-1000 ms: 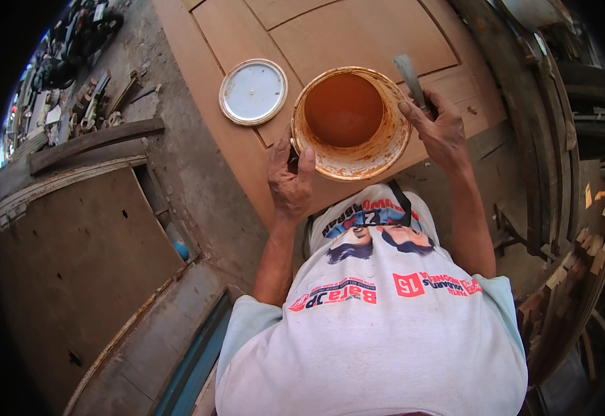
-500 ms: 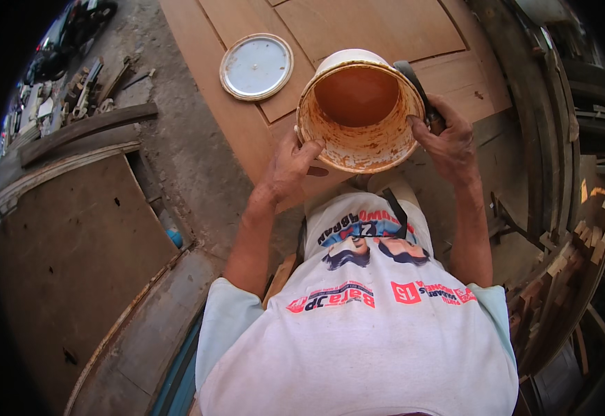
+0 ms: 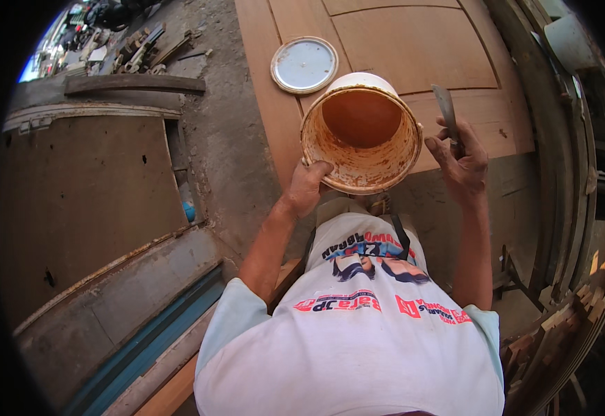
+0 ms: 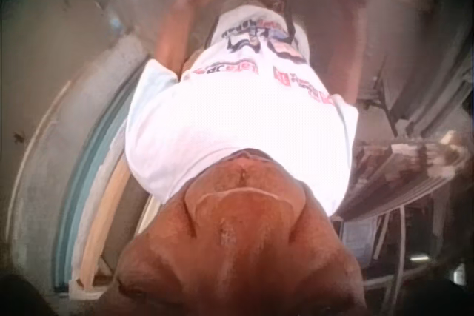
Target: The person scrapes a wooden surface with a metal scraper, sweeps it with a brush, and applies a brown liquid finish using a small brush. They also use a tube to apply a substance to a specific spot on the wood.
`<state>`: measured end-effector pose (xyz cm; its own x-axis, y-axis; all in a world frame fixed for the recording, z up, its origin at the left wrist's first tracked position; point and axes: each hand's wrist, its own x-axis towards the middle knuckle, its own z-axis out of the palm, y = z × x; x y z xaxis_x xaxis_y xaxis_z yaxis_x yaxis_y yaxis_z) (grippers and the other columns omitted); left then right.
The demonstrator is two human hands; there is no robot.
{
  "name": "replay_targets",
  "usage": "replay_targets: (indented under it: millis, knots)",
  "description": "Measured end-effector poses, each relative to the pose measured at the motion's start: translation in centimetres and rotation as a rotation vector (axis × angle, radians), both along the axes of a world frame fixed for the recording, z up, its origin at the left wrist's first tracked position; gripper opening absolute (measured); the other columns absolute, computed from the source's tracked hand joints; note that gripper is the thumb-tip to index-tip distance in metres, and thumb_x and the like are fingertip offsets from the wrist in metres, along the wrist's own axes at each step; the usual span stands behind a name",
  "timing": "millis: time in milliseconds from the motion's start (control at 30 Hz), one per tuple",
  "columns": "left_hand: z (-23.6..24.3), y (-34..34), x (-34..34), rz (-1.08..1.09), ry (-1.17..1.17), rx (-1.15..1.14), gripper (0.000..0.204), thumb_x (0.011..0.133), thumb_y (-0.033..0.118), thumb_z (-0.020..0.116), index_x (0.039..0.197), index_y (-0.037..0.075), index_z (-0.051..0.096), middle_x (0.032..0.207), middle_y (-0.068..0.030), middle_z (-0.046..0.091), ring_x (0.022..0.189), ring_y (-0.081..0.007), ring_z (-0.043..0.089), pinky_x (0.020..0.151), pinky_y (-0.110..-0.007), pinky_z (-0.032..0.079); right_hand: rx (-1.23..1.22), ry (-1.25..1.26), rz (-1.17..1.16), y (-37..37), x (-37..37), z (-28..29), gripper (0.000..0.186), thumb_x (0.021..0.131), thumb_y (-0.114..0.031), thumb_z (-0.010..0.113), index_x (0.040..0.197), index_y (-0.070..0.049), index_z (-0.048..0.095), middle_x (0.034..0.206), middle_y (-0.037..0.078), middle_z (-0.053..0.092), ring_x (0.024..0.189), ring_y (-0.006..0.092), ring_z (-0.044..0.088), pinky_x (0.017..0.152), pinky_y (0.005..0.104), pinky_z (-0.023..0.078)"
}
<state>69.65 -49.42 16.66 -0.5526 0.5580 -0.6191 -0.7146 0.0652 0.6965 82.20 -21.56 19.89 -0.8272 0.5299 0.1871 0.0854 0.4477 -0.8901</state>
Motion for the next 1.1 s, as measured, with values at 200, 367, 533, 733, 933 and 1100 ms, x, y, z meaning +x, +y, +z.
replay_targets:
  millis: [200,367,533,733,933,1100]
  knots:
    - [-2.1,-8.0,1.5,0.109,0.499,-0.075,0.040,0.100,0.007,0.058,0.139,-0.002,0.053,0.131,-0.0135,0.067,0.117,-0.0246,0.070,0.099,-0.042,0.062,-0.171,-0.237,0.023,-1.4,1.3,-4.1,0.049,0.100,-0.042,0.077,0.126,-0.001,0.069,0.093,-0.001,0.066,0.082,0.0078,0.062,0.074,0.0247,0.053]
    - [1.4,-11.9,-2.6,0.552,0.240,0.153,0.038,0.100,0.006,0.056,0.137,-0.002,0.054,0.126,-0.0129,0.067,0.109,-0.0234,0.072,0.085,-0.038,0.065,-0.261,-0.291,0.125,-7.1,-1.5,-4.4,0.050,0.101,-0.041,0.076,0.126,0.001,0.068,0.097,0.003,0.070,0.085,0.0106,0.067,0.077,0.0286,0.057]
    - [-0.3,-18.2,-10.2,0.735,0.389,0.135,0.040,0.100,0.006,0.057,0.139,-0.003,0.053,0.129,-0.0132,0.066,0.115,-0.0232,0.070,0.092,-0.037,0.062,-0.175,-0.385,0.157,-12.1,-6.0,-6.7,0.050,0.102,-0.040,0.075,0.124,0.004,0.068,0.089,0.002,0.066,0.080,0.0093,0.064,0.072,0.0276,0.055]
    - [-4.7,-29.1,-21.0,0.751,0.700,-0.139,0.034,0.097,0.005,0.053,0.130,-0.003,0.053,0.123,-0.0083,0.059,0.102,-0.0151,0.062,0.080,-0.030,0.057,-0.164,-0.435,0.103,-22.2,-15.0,-8.2,0.036,0.105,-0.028,0.071,0.120,0.004,0.069,0.084,0.004,0.066,0.076,0.0101,0.064,0.069,0.0290,0.054]
    - [-3.9,-37.2,-31.2,0.780,0.844,-0.227,0.031,0.098,0.006,0.051,0.126,-0.004,0.053,0.120,-0.0103,0.058,0.102,-0.0165,0.061,0.086,-0.035,0.057,-0.115,-0.404,0.235,-29.5,-22.9,-8.8,0.037,0.104,-0.032,0.072,0.118,0.001,0.068,0.079,0.001,0.064,0.072,0.0097,0.062,0.066,0.0270,0.052]
    - [-2.8,-41.7,-39.1,0.787,0.842,-0.146,0.032,0.097,0.005,0.051,0.128,-0.004,0.050,0.123,-0.0120,0.055,0.109,-0.0179,0.061,0.093,-0.036,0.057,-0.100,-0.486,0.194,-32.3,-26.6,-9.0,0.029,0.104,-0.027,0.073,0.113,0.000,0.069,0.076,0.000,0.063,0.070,0.0095,0.061,0.064,0.0275,0.050]
